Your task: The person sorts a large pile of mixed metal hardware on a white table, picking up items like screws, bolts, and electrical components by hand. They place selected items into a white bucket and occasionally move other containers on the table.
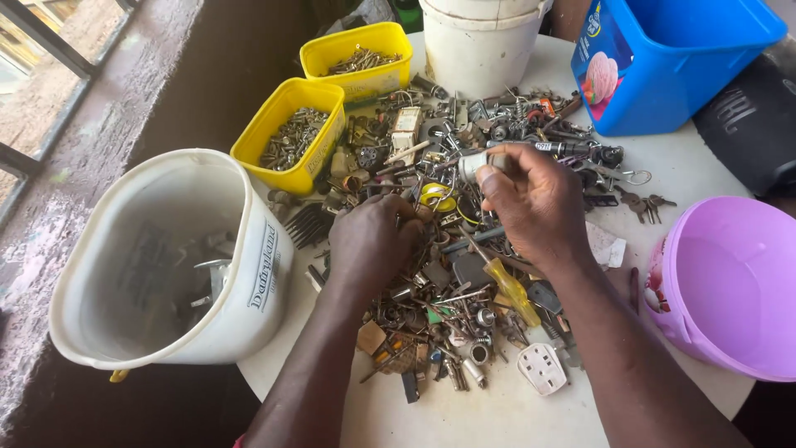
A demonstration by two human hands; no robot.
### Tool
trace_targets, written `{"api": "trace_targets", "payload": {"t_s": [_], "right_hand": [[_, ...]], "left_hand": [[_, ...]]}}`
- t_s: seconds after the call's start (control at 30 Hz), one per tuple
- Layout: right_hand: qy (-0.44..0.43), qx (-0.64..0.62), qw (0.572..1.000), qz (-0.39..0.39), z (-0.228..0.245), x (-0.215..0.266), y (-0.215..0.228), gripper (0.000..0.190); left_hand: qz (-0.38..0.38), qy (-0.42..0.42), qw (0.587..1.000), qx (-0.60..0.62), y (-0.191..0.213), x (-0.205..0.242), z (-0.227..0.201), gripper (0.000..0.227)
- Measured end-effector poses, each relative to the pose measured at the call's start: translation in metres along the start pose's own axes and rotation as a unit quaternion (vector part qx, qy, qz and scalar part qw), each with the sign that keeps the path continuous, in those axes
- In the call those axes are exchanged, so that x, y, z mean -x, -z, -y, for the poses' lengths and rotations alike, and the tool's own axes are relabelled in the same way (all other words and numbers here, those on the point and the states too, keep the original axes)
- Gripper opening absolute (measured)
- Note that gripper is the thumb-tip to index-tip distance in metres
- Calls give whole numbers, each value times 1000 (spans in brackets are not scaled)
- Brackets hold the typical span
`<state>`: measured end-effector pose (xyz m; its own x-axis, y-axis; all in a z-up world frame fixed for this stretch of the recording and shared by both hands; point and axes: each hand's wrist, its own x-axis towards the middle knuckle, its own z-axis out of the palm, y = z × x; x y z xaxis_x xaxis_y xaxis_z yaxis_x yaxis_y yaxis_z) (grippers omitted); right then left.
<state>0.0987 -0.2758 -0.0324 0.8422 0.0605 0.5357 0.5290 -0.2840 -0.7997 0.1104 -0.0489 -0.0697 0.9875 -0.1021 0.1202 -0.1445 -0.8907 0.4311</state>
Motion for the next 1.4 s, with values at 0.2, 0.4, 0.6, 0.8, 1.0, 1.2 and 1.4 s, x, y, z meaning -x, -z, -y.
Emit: {"api": "trace_targets", "payload": {"t_s": [0.2, 0.4, 0.6, 0.8, 1.0, 1.2, 1.4], "right_hand": [[4, 5, 1000, 5, -4, 1, -5, 25], [7, -19, 999, -35, -5, 2, -5, 24], [-2, -14, 1000, -28, -5, 1, -8, 26], [-37, -36, 999, 9, -2, 11, -12, 34], [7, -139, 990, 0, -25, 25, -39, 42], [-47, -76, 994, -70, 5, 12, -32, 36], [-69, -65, 995, -40, 17, 24, -29, 24]], "left_hand": [[55, 37, 996, -57, 23, 5, -39, 39], [60, 32, 996, 55, 15, 5, -21, 36], [12, 28, 938, 344, 25, 11, 12, 45], [67, -47, 774, 627, 4, 5, 15, 46], [91, -58, 741, 663, -3, 5, 15, 39], [52, -58, 734, 674, 3, 7, 13, 45], [-13, -97, 747, 658, 19, 12, 6, 41]]}}
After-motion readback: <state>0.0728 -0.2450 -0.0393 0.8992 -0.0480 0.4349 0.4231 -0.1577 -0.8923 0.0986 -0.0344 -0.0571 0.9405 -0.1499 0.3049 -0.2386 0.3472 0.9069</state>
